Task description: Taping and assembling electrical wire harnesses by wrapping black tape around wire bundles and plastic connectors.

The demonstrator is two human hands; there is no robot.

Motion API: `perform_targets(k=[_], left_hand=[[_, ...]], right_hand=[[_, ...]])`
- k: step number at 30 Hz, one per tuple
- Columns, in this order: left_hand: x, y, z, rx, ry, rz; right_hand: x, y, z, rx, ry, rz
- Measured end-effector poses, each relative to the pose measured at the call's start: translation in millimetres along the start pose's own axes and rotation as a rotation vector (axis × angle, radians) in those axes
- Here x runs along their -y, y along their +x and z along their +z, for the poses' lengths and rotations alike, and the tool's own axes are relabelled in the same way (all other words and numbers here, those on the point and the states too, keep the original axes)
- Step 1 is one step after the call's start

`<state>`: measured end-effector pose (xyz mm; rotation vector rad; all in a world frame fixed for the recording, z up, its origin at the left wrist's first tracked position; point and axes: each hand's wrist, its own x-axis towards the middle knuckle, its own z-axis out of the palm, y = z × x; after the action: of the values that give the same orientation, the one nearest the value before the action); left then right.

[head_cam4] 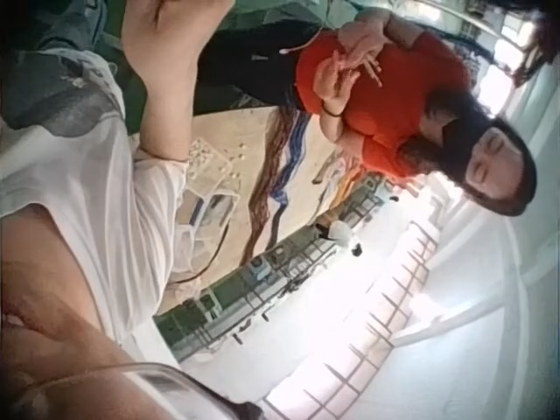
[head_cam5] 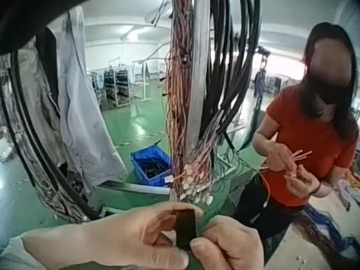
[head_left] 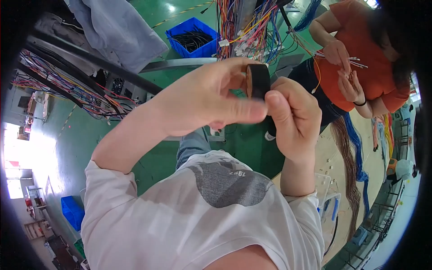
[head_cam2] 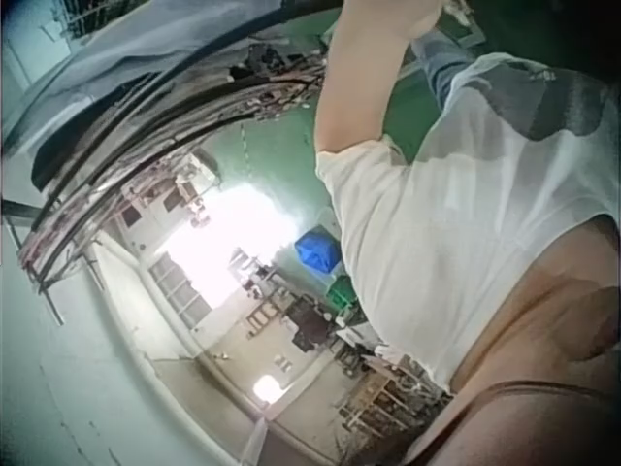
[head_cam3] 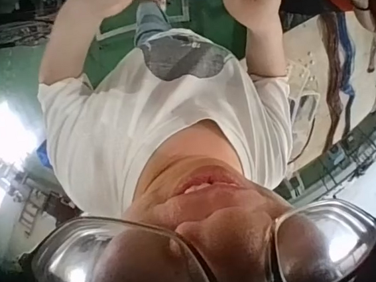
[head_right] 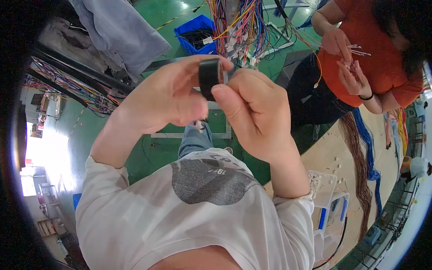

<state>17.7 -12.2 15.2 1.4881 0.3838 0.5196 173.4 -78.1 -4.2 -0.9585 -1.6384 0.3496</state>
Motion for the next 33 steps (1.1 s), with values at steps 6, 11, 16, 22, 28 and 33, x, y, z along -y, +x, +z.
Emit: perform_targets(k=[6,11,16,22,28,33], left_hand=[[-16.5,-8.6,1.9,-0.136,-0.226,-0.040],[-7.3,-10.0,3.1,-0.072,0.071,0.421],[-5.5,-7.7,-10.8,0.122,0.300,0.475],[-7.2,-5.1,7.2,0.019,0.230,0.085],[0.0,2.4,5.5,-0.078,0.243,0.143],[4.1,4.0,9.6,-0.159,0.306,0.381]], right_hand=[[13.6,-0.9,-5.9,-0.009,0.240,0.124],[21.8,1.0,-16.5,0.054,0.347,0.343],[12.2,3.8,-18.3,0.034,0.356,0.325],[11.0,7.2,-24.9,0.149,0.096,0.187],[-10.0,-2.3,-9.3,-0.045,0.607,0.247],[-8.9,3.9,-6.1,0.010,0.346,0.054]])
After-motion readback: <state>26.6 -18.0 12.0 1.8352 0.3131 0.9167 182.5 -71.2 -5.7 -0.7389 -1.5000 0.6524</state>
